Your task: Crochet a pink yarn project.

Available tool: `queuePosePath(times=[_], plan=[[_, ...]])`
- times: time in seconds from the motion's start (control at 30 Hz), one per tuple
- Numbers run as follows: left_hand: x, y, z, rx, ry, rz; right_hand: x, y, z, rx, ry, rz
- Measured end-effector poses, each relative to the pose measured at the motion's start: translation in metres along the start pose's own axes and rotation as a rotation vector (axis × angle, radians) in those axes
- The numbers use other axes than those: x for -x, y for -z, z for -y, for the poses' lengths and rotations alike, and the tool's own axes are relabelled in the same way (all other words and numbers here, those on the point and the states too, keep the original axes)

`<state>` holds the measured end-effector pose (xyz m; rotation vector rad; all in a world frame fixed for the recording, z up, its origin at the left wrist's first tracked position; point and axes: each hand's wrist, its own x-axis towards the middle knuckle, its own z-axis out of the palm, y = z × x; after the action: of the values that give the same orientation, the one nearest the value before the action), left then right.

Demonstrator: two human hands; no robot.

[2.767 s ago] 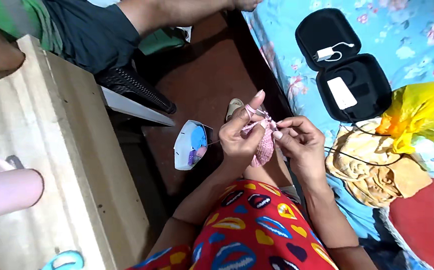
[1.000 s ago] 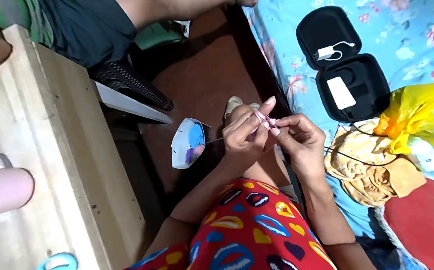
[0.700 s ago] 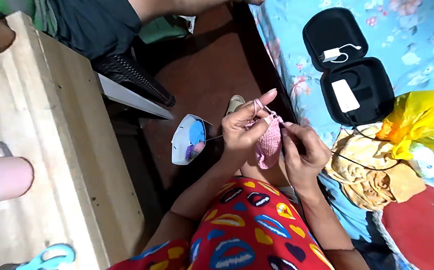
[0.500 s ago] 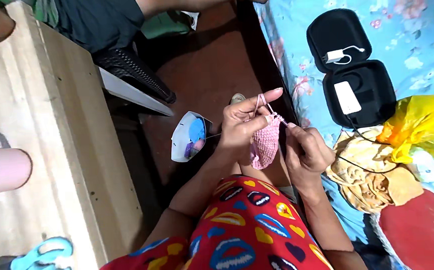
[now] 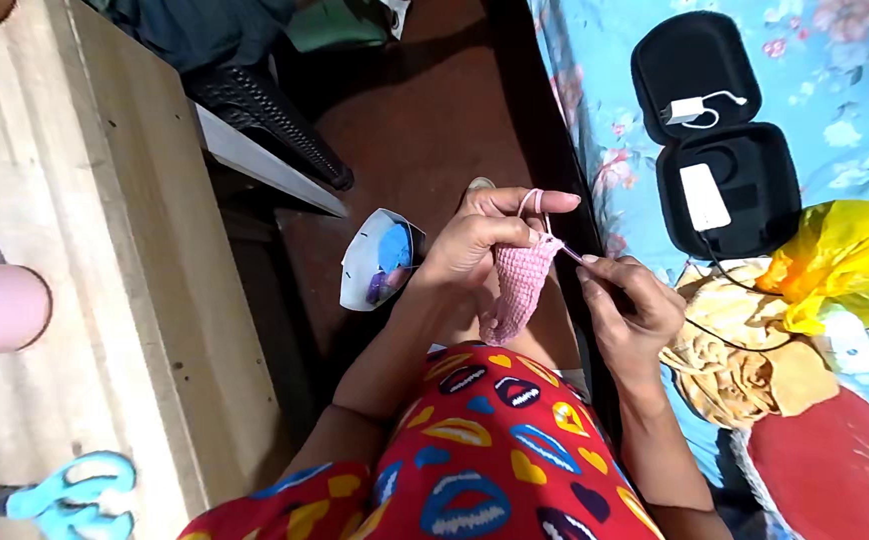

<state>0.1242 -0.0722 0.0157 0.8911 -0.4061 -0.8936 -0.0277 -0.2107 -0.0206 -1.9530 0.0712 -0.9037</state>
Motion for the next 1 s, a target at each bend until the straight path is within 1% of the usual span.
queuePosePath(times=[0.07,0.17,0.27,0.37,0.43,0.53,0.6,0.7,0.73,0.8,0.9,1.0], plan=[[0.0,0.001,0.001,0.032,0.028,0.017,0.0,0.001,0.001,-0.154,-0.125,0.009],[0.0,0.002,0.002,0.07,0.064,0.023,-0.001,0.002,0.002,-0.387,-0.361,0.026],[0.0,-0.002,0.007,0.043,0.037,-0.007,-0.004,0.0,0.0,-0.576,-0.513,0.084],[0.002,-0.008,0.015,-0.043,-0.02,-0.029,-0.008,-0.005,0.001,-0.706,-0.576,0.15],[0.004,-0.006,0.017,-0.071,-0.014,-0.047,-0.011,-0.005,-0.001,-0.772,-0.591,0.178],[0.007,0.008,0.013,-0.068,0.018,-0.015,-0.012,-0.003,-0.006,-0.888,-0.636,0.196],[0.009,0.024,0.008,-0.151,0.048,0.031,-0.012,0.0,-0.008,-0.95,-0.673,0.196],[0.011,0.052,-0.003,-0.36,0.063,0.147,-0.012,0.002,-0.011,-0.983,-0.692,0.195],[0.012,0.06,-0.005,-0.386,0.046,0.191,-0.012,0.003,-0.012,-0.98,-0.691,0.195],[0.009,0.067,-0.006,-0.369,-0.055,0.246,-0.012,0.002,-0.013,-0.957,-0.684,0.195],[0.001,0.051,0.002,-0.28,-0.21,0.283,-0.014,0.001,-0.011,-0.875,-0.669,0.194],[-0.004,0.02,0.014,-0.272,-0.254,0.203,-0.013,0.001,-0.008,-0.686,-0.63,0.164]])
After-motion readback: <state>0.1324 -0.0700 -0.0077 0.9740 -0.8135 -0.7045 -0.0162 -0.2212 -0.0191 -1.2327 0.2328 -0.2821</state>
